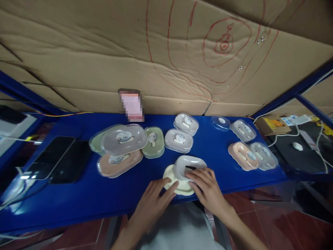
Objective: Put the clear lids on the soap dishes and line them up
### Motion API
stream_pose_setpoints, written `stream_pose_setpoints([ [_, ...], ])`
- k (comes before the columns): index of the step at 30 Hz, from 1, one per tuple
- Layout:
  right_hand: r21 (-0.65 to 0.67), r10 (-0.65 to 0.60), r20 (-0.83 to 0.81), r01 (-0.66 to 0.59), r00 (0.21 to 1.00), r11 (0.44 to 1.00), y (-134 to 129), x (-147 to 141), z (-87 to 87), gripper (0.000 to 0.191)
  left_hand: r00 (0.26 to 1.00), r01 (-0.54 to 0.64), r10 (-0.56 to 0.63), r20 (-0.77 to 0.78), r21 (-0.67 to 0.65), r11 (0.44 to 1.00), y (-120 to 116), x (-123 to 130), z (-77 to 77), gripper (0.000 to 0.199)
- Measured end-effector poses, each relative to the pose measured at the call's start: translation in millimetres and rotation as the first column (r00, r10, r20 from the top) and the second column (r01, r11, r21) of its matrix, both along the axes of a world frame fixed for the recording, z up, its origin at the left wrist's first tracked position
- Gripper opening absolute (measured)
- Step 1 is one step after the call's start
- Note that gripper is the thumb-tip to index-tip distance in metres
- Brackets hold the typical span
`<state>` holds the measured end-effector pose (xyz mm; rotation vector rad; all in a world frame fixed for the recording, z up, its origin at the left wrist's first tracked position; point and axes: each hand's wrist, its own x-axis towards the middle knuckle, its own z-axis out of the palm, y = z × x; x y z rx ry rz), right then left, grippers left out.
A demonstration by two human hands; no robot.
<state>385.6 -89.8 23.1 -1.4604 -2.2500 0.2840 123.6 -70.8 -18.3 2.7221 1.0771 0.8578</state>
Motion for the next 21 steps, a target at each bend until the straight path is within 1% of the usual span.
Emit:
stream_pose_setpoints([
  [3,-0.002,0.121,0.039,-0.121,0.992,0.993,0.5,-27.5,-1.8,0.033,0.998,-0.061,0.061,-0.012,0.029,0.998,-1.3,-8.2,4.3,0.042],
  [5,0.038,0.196,0.078,-0.199,0.977,0.979,-1.8,-42.1,-8.0,0.034,0.997,-0.063,0.064,-0.034,0.036,0.997,-0.3,-10.9,6.0,0.042],
  [7,0.1,0.246,0.099,-0.256,0.964,0.962,-5.7,-50.1,-16.2,0.037,0.998,-0.049,0.05,-0.045,0.022,0.999,1.6,-13.2,5.4,0.039],
  [9,0.144,0.295,0.102,-0.307,0.95,0.941,-6.2,-47.7,-22.4,0.04,0.999,-0.024,0.024,-0.043,0.009,1.0,3.3,-15.5,3.0,0.037],
  [10,0.154,0.328,0.1,-0.34,0.939,0.928,-2.8,-41.5,-23.5,0.04,0.999,-0.011,0.011,-0.045,0.003,1.0,3.9,-16.5,1.6,0.036],
  [11,0.159,0.356,0.101,-0.368,0.929,0.916,4.4,-31.7,-22.9,0.04,0.999,0.0,0.0,-0.05,-0.005,1.0,4.2,-17.4,0.5,0.036],
  [12,0.164,0.347,0.103,-0.36,0.932,0.918,16.0,-18.3,-20.8,0.039,0.998,0.008,-0.009,-0.055,-0.014,1.0,4.4,-18.0,-0.3,0.035],
  [13,0.165,0.285,0.101,-0.298,0.953,0.94,32.0,-1.9,-17.6,0.038,0.998,0.013,-0.014,-0.057,-0.024,1.0,4.4,-18.3,-0.6,0.034],
  [14,0.168,0.181,0.113,-0.198,0.977,0.966,51.9,16.8,-13.7,0.038,0.998,0.015,-0.016,-0.053,-0.032,0.999,4.2,-18.4,-0.4,0.034],
  [15,0.167,-0.074,0.103,0.056,0.992,0.984,74.4,36.6,-9.7,0.04,0.999,0.013,-0.015,-0.046,-0.04,0.999,4.0,-18.3,0.2,0.034],
  [16,0.133,-0.339,0.119,0.324,0.933,0.937,97.9,56.1,-6.4,0.045,0.999,0.01,-0.011,-0.036,-0.049,0.999,3.7,-17.9,1.0,0.034],
  [17,0.135,-0.47,0.123,0.454,0.874,0.881,120.5,73.8,-4.0,0.052,1.0,0.003,-0.005,-0.026,-0.063,0.998,3.4,-17.5,2.0,0.035],
  [19,0.136,-0.591,0.14,0.576,0.794,0.806,156.2,99.3,-3.3,0.061,1.0,-0.004,0.002,-0.018,-0.106,0.994,2.7,-16.7,3.5,0.039],
  [20,0.138,-0.615,0.153,0.6,0.773,0.788,166.9,105.9,-5.1,0.065,1.0,-0.006,0.004,-0.016,-0.13,0.992,2.4,-16.4,4.0,0.042],
  [21,0.139,-0.626,0.168,0.611,0.761,0.78,172.3,109.0,-8.3,0.066,1.0,-0.004,0.002,-0.015,-0.154,0.988,2.1,-16.1,4.1,0.046],
])
